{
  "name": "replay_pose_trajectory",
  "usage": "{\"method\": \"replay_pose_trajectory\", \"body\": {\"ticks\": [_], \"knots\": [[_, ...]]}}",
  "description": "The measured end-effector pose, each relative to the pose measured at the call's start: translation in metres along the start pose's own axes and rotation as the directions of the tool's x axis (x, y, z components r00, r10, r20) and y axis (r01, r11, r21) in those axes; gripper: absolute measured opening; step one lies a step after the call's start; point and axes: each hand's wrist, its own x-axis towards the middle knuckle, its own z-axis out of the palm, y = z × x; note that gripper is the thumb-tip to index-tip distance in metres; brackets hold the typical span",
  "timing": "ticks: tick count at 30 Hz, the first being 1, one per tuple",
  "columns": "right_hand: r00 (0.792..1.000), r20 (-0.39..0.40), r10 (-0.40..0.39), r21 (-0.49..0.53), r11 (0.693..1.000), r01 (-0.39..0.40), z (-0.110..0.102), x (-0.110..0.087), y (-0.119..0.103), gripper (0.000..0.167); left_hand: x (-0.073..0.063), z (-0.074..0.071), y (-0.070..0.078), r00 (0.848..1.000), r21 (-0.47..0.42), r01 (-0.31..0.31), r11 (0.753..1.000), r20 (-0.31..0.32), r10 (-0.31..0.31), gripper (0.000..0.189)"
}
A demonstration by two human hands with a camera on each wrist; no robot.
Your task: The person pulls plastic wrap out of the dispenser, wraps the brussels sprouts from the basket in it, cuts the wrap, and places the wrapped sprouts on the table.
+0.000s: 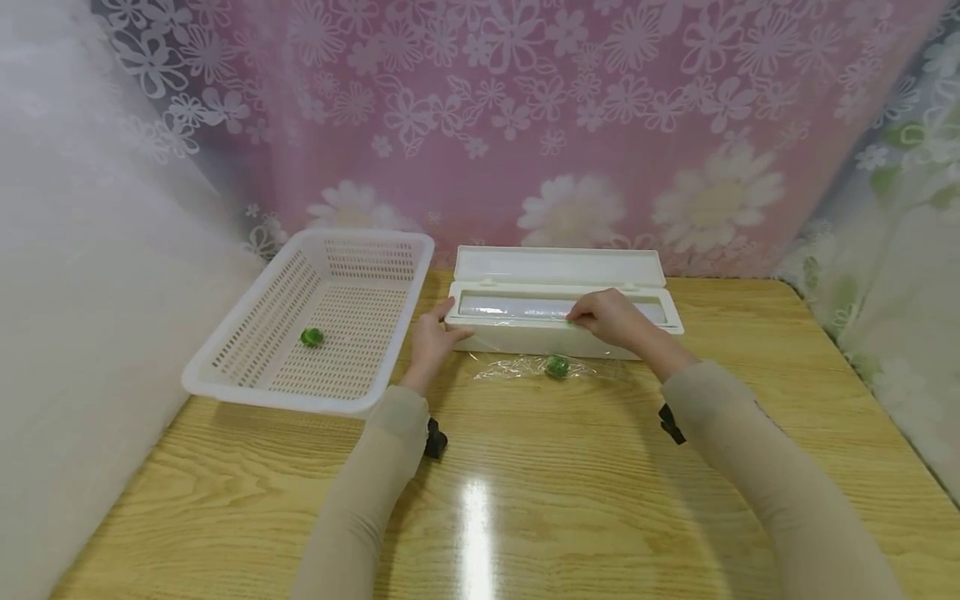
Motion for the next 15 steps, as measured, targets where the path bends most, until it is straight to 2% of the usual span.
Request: {"method": "replay_pose_trajectory", "body": {"ticks": [15], "knots": [[0.997,0.023,0.070,-0.015,0.997,-0.070,-0.010,-0.019,0.016,0.011,0.001,0.000,-0.002,1.000,-0.018,-0.002,1.000,0.020,0.002,0.067]]}}
